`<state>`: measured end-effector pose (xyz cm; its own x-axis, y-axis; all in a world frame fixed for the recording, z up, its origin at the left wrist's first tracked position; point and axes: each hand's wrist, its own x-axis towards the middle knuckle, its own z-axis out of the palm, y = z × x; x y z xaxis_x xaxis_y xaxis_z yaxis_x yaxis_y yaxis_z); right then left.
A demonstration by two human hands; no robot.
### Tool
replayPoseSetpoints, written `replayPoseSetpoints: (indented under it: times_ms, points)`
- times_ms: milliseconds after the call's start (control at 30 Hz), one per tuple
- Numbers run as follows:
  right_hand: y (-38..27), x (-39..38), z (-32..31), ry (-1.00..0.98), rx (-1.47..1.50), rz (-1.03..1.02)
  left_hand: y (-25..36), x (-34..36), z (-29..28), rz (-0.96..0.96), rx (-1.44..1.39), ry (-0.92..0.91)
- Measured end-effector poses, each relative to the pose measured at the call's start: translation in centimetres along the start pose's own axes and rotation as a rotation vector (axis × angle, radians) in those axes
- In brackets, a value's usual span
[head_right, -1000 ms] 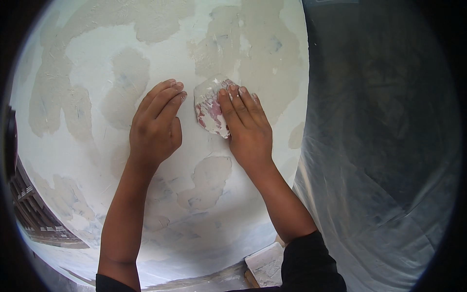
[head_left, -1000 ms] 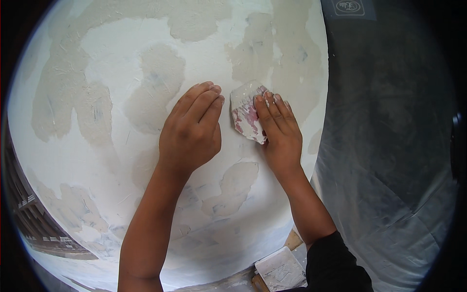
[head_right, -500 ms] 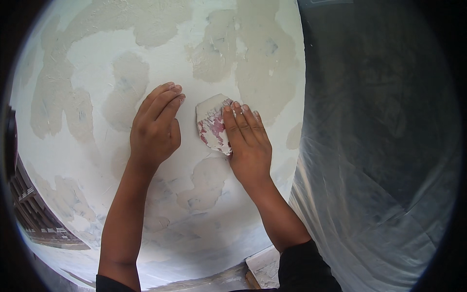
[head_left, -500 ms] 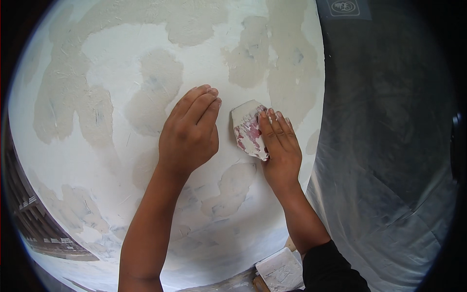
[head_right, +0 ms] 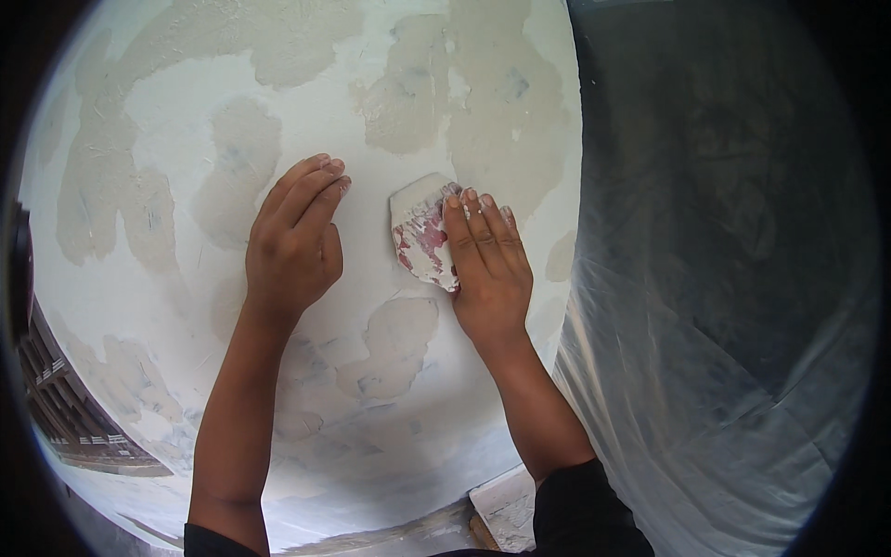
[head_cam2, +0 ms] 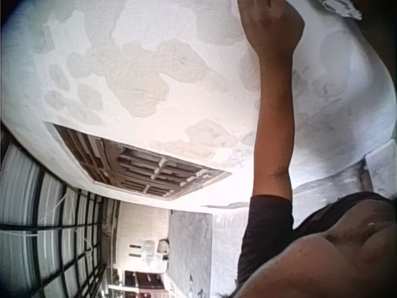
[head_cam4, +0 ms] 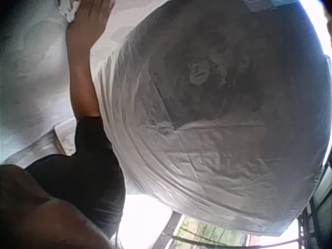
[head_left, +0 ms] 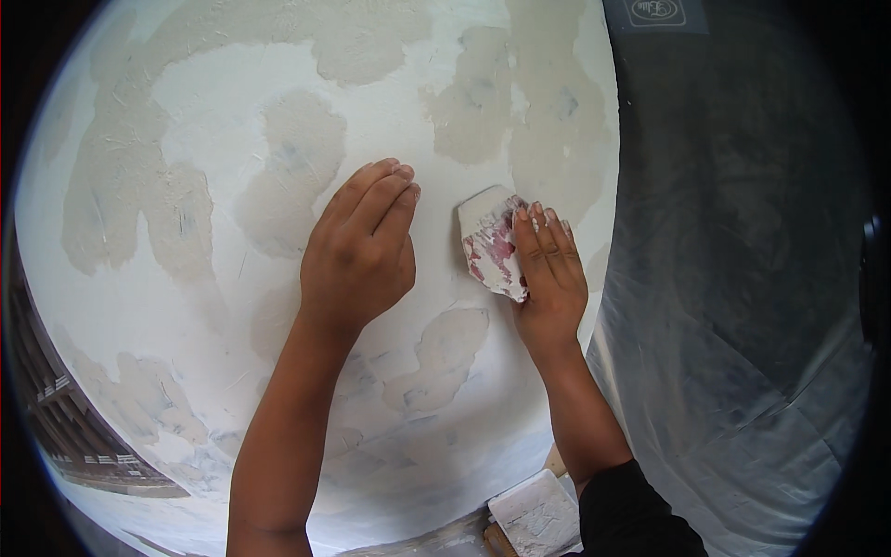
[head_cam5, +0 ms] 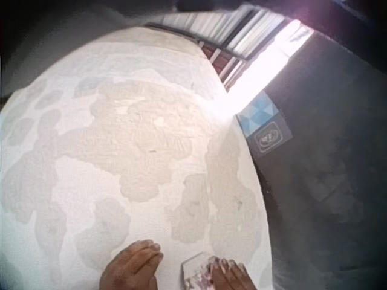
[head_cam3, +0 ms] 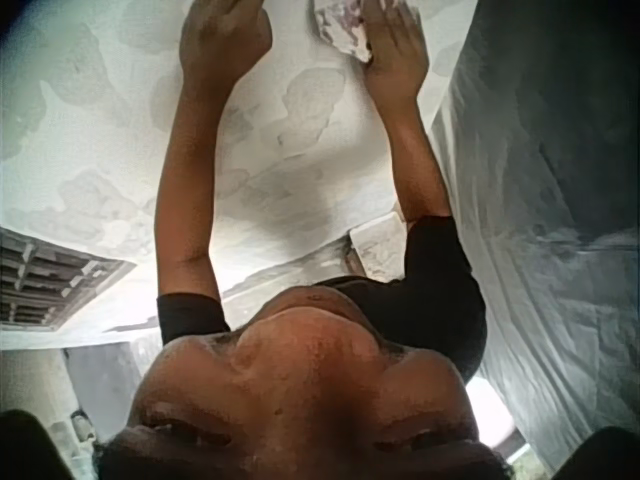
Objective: The person applies wall putty to damaged spots on an exterior wall using a small putty knife, smoothing the filler over the surface.
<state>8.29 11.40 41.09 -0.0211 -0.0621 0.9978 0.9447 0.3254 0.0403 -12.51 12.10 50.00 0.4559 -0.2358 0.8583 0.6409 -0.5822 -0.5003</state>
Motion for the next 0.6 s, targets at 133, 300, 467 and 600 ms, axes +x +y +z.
replayPoseSetpoints:
  times_ms: [133, 300, 467, 600]
  points:
    - [1.5, 7.1, -0.1, 0.209, -0.022, -0.051, 0.2, 0.3, 0.0, 0.005, 0.005, 0.001]
    - [1.1, 5.5, 1.2, 0.019, -0.091, 0.034, 0.4, 0.5, 0.2, 0.013, -0.006, -0.001]
    - [0.0, -1.7, 0.1, -0.035, -0.016, 0.072, 0.0, 0.0, 0.0, 0.003, 0.008, -0.001]
    - [0.2, 4.1, -0.1, 0.129, 0.055, -0.003, 0.2, 0.3, 0.0, 0.007, -0.001, -0.005]
